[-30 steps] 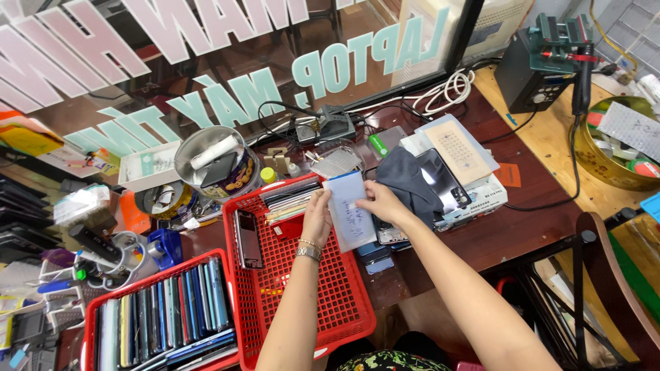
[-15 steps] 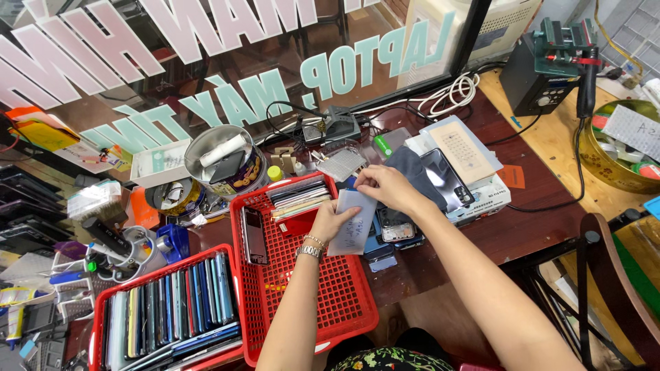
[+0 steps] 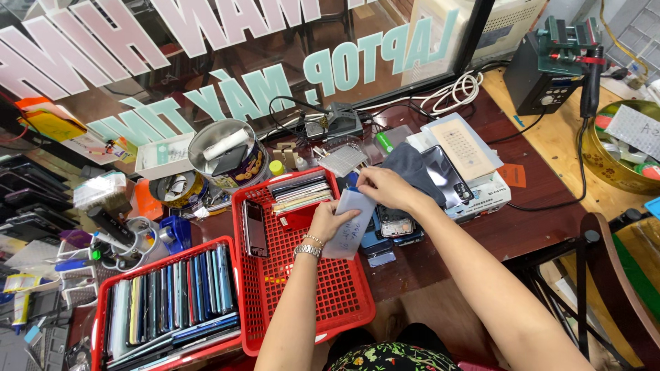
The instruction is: The person wipes multiple smartphones with a cloth, handling them one at a time. The person picks up each phone, wipes both sides, and places it into a red basket on a cluttered workbench.
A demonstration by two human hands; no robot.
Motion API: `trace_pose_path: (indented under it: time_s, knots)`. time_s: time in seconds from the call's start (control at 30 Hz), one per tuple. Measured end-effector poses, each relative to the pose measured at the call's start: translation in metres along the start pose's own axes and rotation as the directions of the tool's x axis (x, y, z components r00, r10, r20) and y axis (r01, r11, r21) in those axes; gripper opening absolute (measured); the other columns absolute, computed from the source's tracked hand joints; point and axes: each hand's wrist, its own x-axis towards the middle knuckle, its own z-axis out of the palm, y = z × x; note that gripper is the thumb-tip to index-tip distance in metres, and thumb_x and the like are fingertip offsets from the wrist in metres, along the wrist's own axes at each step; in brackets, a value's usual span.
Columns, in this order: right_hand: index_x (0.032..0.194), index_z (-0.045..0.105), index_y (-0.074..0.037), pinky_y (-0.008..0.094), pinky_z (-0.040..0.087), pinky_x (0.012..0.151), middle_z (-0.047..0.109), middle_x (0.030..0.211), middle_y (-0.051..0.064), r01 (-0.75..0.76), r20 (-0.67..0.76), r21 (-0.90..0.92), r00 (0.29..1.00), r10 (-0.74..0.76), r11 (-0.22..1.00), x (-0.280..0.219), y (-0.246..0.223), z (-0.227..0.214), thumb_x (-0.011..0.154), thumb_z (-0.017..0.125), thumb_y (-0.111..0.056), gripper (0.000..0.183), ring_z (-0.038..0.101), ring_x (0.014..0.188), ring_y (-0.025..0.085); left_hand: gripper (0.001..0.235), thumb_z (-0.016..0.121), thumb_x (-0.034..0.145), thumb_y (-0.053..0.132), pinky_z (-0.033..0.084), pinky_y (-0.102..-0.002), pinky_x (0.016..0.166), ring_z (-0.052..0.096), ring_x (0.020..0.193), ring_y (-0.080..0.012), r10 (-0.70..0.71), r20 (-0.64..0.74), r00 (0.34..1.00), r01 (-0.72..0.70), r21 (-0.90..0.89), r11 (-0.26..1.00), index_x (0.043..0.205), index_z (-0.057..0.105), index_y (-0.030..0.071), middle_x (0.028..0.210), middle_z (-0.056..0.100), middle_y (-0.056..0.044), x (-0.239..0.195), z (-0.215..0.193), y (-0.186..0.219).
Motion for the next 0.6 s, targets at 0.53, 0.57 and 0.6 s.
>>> trace_pose_path:
  time_s: [0.53, 0.57, 0.6]
  knots:
    - [0.117, 0.070, -0.008, 0.026, 0.050, 0.076, 0.074, 0.104, 0.001, -0.313, 0.088, 0.809, 0.901, 0.425, 0.498, -0.004, 0.033, 0.032, 0.096, 0.071, -0.020, 0.025, 0.065, 0.089, 0.009, 0.037, 0.081, 0.085, 0.027, 0.063, -0.033, 0.072, 0.076, 0.079, -0.0174, -0.167, 0.117, 0.979, 0.202, -0.474, 0.857, 0.109, 0.074, 0.000, 0.096, 0.080, -0.012, -0.031, -0.004, 0.020]
    - [0.118, 0.071, -0.008, 0.026, 0.049, 0.076, 0.074, 0.105, 0.001, -0.282, 0.090, 0.844, 0.913, 0.399, 0.456, -0.004, 0.036, 0.037, 0.095, 0.071, -0.019, 0.025, 0.064, 0.089, 0.009, 0.037, 0.080, 0.086, 0.029, 0.062, -0.033, 0.073, 0.076, 0.081, -0.0168, -0.192, 0.124, 0.974, 0.228, -0.504, 0.833, 0.110, 0.073, 0.001, 0.098, 0.079, -0.011, -0.030, -0.003, 0.023]
    - [0.118, 0.071, -0.007, 0.027, 0.051, 0.078, 0.074, 0.106, 0.001, -0.263, 0.085, 0.867, 0.915, 0.396, 0.422, -0.003, 0.039, 0.041, 0.095, 0.071, -0.018, 0.025, 0.066, 0.091, 0.010, 0.038, 0.078, 0.087, 0.030, 0.062, -0.033, 0.075, 0.076, 0.083, -0.0162, -0.216, 0.133, 0.967, 0.254, -0.533, 0.807, 0.112, 0.072, 0.002, 0.099, 0.079, -0.010, -0.030, -0.002, 0.025]
